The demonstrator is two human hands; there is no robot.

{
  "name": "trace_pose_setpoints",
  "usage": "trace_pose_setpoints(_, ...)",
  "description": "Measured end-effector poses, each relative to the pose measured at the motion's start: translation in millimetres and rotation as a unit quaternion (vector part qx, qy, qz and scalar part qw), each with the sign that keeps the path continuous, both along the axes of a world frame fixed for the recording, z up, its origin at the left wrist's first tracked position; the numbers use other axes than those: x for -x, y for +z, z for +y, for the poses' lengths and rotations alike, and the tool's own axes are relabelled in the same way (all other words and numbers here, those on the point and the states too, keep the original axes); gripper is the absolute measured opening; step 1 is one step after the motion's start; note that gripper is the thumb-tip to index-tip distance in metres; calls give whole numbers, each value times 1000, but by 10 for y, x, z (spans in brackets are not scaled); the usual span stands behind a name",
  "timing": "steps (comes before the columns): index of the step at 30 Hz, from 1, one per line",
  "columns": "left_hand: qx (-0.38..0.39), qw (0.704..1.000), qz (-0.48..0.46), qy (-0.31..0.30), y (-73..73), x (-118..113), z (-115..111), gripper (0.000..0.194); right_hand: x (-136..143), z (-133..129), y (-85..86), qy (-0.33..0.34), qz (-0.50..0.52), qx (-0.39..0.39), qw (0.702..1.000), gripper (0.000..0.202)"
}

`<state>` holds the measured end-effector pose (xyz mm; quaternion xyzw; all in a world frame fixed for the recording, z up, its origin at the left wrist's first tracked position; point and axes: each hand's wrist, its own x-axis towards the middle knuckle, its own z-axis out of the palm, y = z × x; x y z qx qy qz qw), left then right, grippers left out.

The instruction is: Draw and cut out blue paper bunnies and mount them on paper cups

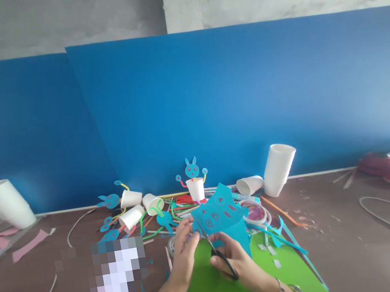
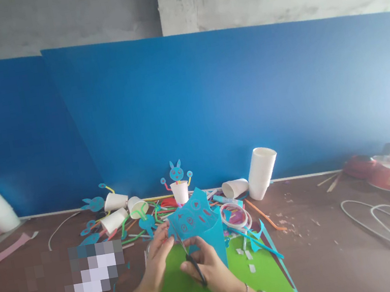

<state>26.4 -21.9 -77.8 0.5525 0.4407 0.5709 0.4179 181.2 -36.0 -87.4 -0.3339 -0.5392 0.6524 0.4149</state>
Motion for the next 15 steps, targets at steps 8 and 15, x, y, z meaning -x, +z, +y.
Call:
trace_pose_setpoints(8,1,1000,-10,10,-21,10,4,24,-2,9,-45,-11,-10,17,1000,64)
trace_pose_setpoints(15,-9,998,-61,9,-45,-1,26,21,-5,20,-64,-10,-13,-3,1000,65)
